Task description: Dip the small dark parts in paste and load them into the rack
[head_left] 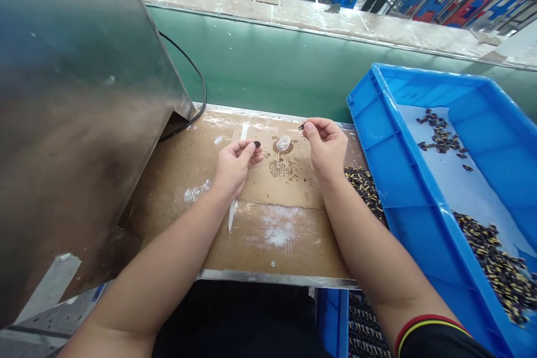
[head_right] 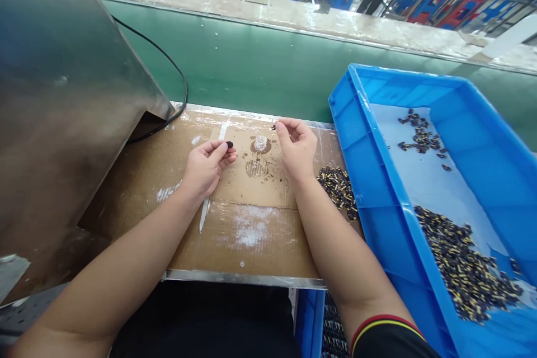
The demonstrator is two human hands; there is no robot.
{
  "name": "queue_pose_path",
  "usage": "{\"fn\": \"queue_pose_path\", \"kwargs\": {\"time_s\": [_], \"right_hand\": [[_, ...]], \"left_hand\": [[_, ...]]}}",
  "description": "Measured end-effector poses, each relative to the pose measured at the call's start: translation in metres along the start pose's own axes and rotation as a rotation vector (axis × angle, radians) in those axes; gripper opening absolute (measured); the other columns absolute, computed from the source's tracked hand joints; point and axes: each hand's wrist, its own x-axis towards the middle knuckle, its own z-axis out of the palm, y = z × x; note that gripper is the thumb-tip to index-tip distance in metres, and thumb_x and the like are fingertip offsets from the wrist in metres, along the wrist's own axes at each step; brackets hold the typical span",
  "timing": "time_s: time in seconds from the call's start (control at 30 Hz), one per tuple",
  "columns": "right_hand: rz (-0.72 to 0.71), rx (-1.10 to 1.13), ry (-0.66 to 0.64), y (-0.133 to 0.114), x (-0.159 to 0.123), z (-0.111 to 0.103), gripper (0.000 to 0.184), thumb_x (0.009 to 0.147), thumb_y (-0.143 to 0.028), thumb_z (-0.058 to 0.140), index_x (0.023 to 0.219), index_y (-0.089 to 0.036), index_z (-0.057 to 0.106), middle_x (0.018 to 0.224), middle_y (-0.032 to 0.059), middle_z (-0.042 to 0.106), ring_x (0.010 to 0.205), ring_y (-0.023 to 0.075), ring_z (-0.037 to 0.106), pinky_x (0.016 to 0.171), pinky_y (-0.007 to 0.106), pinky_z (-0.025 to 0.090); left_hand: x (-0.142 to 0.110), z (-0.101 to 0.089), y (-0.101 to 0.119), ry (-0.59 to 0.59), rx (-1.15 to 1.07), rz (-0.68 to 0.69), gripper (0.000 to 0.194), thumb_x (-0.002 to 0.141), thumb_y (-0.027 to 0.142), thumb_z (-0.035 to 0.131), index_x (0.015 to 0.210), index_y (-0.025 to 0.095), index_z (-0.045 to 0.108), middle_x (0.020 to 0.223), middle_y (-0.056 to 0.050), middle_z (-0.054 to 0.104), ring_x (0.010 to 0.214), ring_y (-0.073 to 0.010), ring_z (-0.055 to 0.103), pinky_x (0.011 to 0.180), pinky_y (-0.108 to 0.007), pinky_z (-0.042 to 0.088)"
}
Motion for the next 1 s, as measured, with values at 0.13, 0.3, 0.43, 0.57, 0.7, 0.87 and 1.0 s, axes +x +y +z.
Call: {"fn": "queue_pose_path", "kwargs": {"time_s": [0.13, 0.3, 0.43, 0.57, 0.7, 0.87, 1.0], "right_hand": [[0.312, 0.291, -0.123, -0.038, -0.022, 0.004, 0.029, 0.078, -0.044, 0.089, 0.092, -0.025, 0.072, 0.090, 0.0000, 0.075, 0.081, 0.0145, 0.072, 0.088, 0.034, 0.064], [0.681, 0.615, -0.213, -0.064, -0.060, 0.008, 0.032, 0.071, -0.040, 0.095, 0.087, -0.026, 0.073, 0.093, -0.0011, 0.079, 0.096, 0.0167, 0.077, 0.096, 0.034, 0.064], [0.749, 0.700, -0.200, -0.065, -0.076, 0.006, 0.029, 0.073, -0.036, 0.095, 0.087, -0.026, 0.072, 0.094, -0.0017, 0.081, 0.101, 0.0178, 0.078, 0.101, 0.035, 0.063], [0.764, 0.730, -0.216, -0.063, -0.075, 0.001, 0.029, 0.074, -0.035, 0.095, 0.089, -0.026, 0.072, 0.093, -0.0039, 0.081, 0.096, 0.0169, 0.080, 0.098, 0.035, 0.065], [0.833, 0.759, -0.251, -0.059, -0.069, -0.007, 0.030, 0.072, -0.033, 0.096, 0.088, -0.025, 0.072, 0.087, -0.0053, 0.080, 0.092, 0.0172, 0.081, 0.090, 0.032, 0.067], [0.857, 0.767, -0.260, -0.059, -0.067, -0.011, 0.030, 0.072, -0.031, 0.096, 0.088, -0.025, 0.072, 0.086, -0.0050, 0.079, 0.091, 0.0171, 0.081, 0.085, 0.028, 0.068], [0.783, 0.769, -0.216, -0.060, -0.068, -0.008, 0.031, 0.074, -0.034, 0.095, 0.096, -0.028, 0.075, 0.086, -0.0054, 0.080, 0.090, 0.0130, 0.080, 0.079, 0.021, 0.066]], "left_hand": [[-0.010, 0.003, 0.001, -0.066, 0.002, 0.007, 0.028, 0.082, 0.033, 0.085, 0.089, 0.012, 0.067, 0.088, -0.012, 0.078, 0.085, -0.0206, 0.078, 0.089, -0.037, 0.066], [-0.026, 0.003, 0.001, -0.170, 0.275, 0.226, 0.027, 0.089, 0.038, 0.080, 0.098, 0.014, 0.072, 0.093, -0.011, 0.080, 0.084, -0.0208, 0.079, 0.086, -0.036, 0.066], [-0.034, 0.001, 0.006, -0.238, 0.556, 0.541, 0.016, 0.095, 0.030, 0.073, 0.104, 0.018, 0.079, 0.102, -0.009, 0.080, 0.094, -0.0196, 0.078, 0.088, -0.032, 0.064], [-0.030, -0.004, 0.012, -0.345, 0.715, 0.856, 0.015, 0.096, 0.019, 0.071, 0.107, 0.023, 0.081, 0.109, -0.007, 0.080, 0.101, -0.0178, 0.076, 0.095, -0.032, 0.061], [-0.022, -0.011, 0.016, -0.471, 0.781, 0.895, 0.020, 0.095, 0.017, 0.071, 0.109, 0.025, 0.081, 0.111, -0.007, 0.080, 0.101, -0.0174, 0.076, 0.094, -0.031, 0.062], [-0.025, -0.009, 0.018, -0.448, 0.633, 0.628, 0.011, 0.090, 0.022, 0.079, 0.099, 0.025, 0.083, 0.108, -0.007, 0.082, 0.102, -0.0206, 0.078, 0.097, -0.034, 0.061], [-0.035, 0.004, 0.018, -0.246, 0.172, 0.235, 0.016, 0.078, 0.032, 0.091, 0.089, 0.022, 0.084, 0.096, -0.008, 0.082, 0.088, -0.0173, 0.078, 0.087, -0.028, 0.063]]}}
